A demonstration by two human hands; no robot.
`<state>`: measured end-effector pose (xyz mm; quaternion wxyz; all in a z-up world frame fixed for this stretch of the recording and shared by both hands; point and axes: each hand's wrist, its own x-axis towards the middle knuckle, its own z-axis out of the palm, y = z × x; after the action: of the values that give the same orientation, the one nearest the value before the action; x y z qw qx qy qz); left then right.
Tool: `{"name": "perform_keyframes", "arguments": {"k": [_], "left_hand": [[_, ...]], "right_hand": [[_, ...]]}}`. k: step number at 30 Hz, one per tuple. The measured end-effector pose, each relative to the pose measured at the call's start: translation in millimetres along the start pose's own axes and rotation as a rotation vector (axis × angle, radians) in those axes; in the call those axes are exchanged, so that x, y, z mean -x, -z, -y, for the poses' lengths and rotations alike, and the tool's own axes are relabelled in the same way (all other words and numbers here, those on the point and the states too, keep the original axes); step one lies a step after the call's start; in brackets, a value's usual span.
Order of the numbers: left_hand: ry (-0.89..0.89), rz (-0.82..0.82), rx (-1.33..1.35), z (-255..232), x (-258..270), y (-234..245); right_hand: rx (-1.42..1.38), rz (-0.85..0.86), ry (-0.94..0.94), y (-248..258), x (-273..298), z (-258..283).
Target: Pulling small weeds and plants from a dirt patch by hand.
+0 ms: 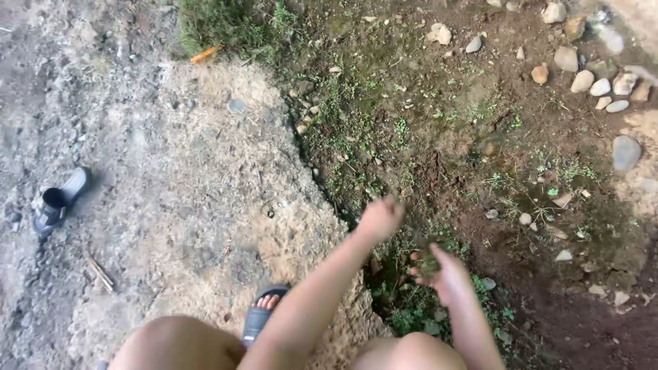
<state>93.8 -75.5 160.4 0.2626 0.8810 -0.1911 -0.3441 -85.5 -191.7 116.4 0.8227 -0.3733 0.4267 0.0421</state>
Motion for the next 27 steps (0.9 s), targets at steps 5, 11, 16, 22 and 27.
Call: {"name": "perform_keyframes", "arguments": {"k": [5, 11, 16, 22, 27], "left_hand": [[0.005, 0.08, -0.498, -8.1, -15.4, 101.6], [-0.047, 0.062, -0.893, -53.6, 30.8, 185.9], [-0.129, 0.203, -0.633, -100.4, 80.3, 205.8], [-0.298, 0.078, -0.525, -137.6, 113.8, 180.9], [-0.391, 0.114, -0.829, -168.3, 160.8, 159.0]], "right_hand": [[0.27, -0.16, 0.06, 42.2, -1.0, 2.9], [0.417, -0.229, 0.043, 26.6, 23.9, 22.5], [0.107, 0.043, -0.035, -34.3, 41.3, 83.5], [0.068, 0.027, 0.145, -131.0, 118.3, 149.4], [0.017, -0.236, 0.058, -198.1, 172.0, 181.1]]}}
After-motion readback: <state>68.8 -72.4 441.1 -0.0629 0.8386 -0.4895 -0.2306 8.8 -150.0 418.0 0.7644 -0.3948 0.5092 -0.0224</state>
